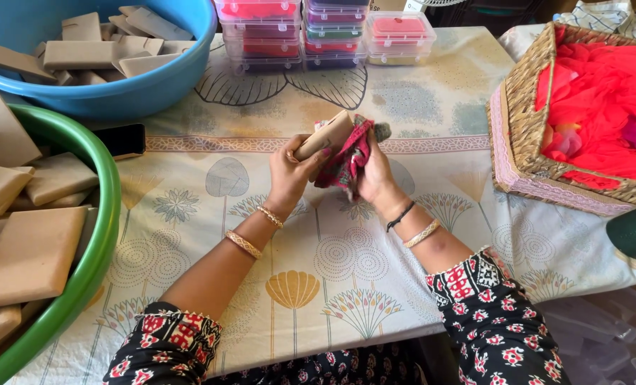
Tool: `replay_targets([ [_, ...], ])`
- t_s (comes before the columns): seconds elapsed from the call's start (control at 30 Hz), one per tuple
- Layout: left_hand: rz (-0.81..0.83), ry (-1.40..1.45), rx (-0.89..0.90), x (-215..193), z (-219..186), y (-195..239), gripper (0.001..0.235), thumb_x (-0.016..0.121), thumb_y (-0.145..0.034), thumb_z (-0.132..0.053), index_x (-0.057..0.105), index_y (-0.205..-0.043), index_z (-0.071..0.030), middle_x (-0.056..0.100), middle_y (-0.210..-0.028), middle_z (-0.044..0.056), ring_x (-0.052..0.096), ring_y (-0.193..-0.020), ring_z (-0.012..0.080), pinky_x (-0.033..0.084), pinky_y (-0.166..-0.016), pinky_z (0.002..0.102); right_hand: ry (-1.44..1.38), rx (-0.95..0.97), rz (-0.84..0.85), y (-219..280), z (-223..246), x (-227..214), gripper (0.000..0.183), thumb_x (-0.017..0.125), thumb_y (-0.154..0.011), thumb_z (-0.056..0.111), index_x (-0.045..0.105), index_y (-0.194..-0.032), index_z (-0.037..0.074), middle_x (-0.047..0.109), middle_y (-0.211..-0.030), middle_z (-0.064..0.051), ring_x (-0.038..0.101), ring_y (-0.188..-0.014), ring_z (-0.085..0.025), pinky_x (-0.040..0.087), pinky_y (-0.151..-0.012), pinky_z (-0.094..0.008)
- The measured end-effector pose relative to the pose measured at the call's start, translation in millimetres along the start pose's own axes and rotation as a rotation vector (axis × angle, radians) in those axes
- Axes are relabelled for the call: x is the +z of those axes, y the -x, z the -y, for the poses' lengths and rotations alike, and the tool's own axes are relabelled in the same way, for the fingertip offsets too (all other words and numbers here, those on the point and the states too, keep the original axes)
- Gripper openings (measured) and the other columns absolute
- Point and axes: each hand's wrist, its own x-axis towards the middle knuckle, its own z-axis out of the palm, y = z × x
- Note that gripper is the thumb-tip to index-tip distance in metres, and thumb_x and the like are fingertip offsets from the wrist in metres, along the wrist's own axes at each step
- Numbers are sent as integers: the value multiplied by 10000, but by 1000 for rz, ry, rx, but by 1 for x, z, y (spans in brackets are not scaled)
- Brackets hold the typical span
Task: The recorder wraps small brown bars of soap in thin red decorative fabric.
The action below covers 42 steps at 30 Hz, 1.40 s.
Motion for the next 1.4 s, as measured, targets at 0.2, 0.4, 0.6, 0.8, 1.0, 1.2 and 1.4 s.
replay_targets([
  [0.2, -102, -244, 178, 0, 8, -4, 373, 840, -836, -178, 709, -1128, 13, 784, -978, 135, 758, -845, 152, 647, -760, 277, -43, 67, 23, 17, -21, 22, 632, 305, -1020, 574, 547, -1337, 83, 625, -1283, -143, 620, -1181, -282, 545, -1016, -480],
  [0.4, -127, -307, 212, -9, 7, -12, 334, 825, -852, -157, 721, -1132, -7, 787, -1016, 130, 767, -875, 147, 654, -794, 278, -247, 303, 580, 6, -30, -13, 536, 353, -1275, 375, 563, -1355, -112, 705, -1230, -317, 719, -864, -226, 619, -774, -330],
  [0.6, -89, -315, 92, -23, 0, -25, 361, 851, -823, -150, 709, -1129, -22, 777, -1022, 137, 755, -879, 163, 650, -777, 282, 1061, 204, 15, 1, 42, -14, 502, 562, -1084, 444, 655, -1119, -48, 671, -813, -130, 599, -541, -143, 527, -494, -305],
  [0.8, 95, -115, -224, -33, 6, -26, 436, 858, -758, -123, 688, -1155, -63, 742, -1069, 100, 730, -919, 162, 635, -773, 270, 1994, 213, -293, 47, 143, 10, 499, 681, -943, 515, 773, -827, 39, 736, -687, -153, 715, -591, -263, 564, -616, -382],
  [1.0, 223, -210, -315, -42, 21, -33, 435, 873, -763, -143, 696, -1153, -69, 745, -1038, 106, 716, -929, 170, 616, -794, 267, 2534, -277, -579, 50, 176, -96, 330, 821, -712, 351, 759, -915, 98, 689, -1095, -171, 636, -1039, -405, 520, -845, -478],
  [1.2, 176, -665, -59, -45, 34, -30, 398, 872, -784, -263, 735, -1123, -107, 731, -1029, 114, 700, -929, 226, 573, -806, 348, 2558, -635, -518, 44, 167, -108, 139, 629, -977, 82, 715, -1073, 133, 657, -1150, -134, 615, -1133, -343, 515, -934, -455],
  [1.4, 158, -815, 108, -41, 36, -24, 388, 826, -855, -287, 730, -1182, -103, 697, -1112, 159, 588, -1082, 321, 477, -957, 447, 2331, -169, -454, 33, 169, -149, 144, 603, -1017, 250, 691, -1065, 146, 653, -1155, -151, 609, -1115, -385, 495, -930, -507],
])
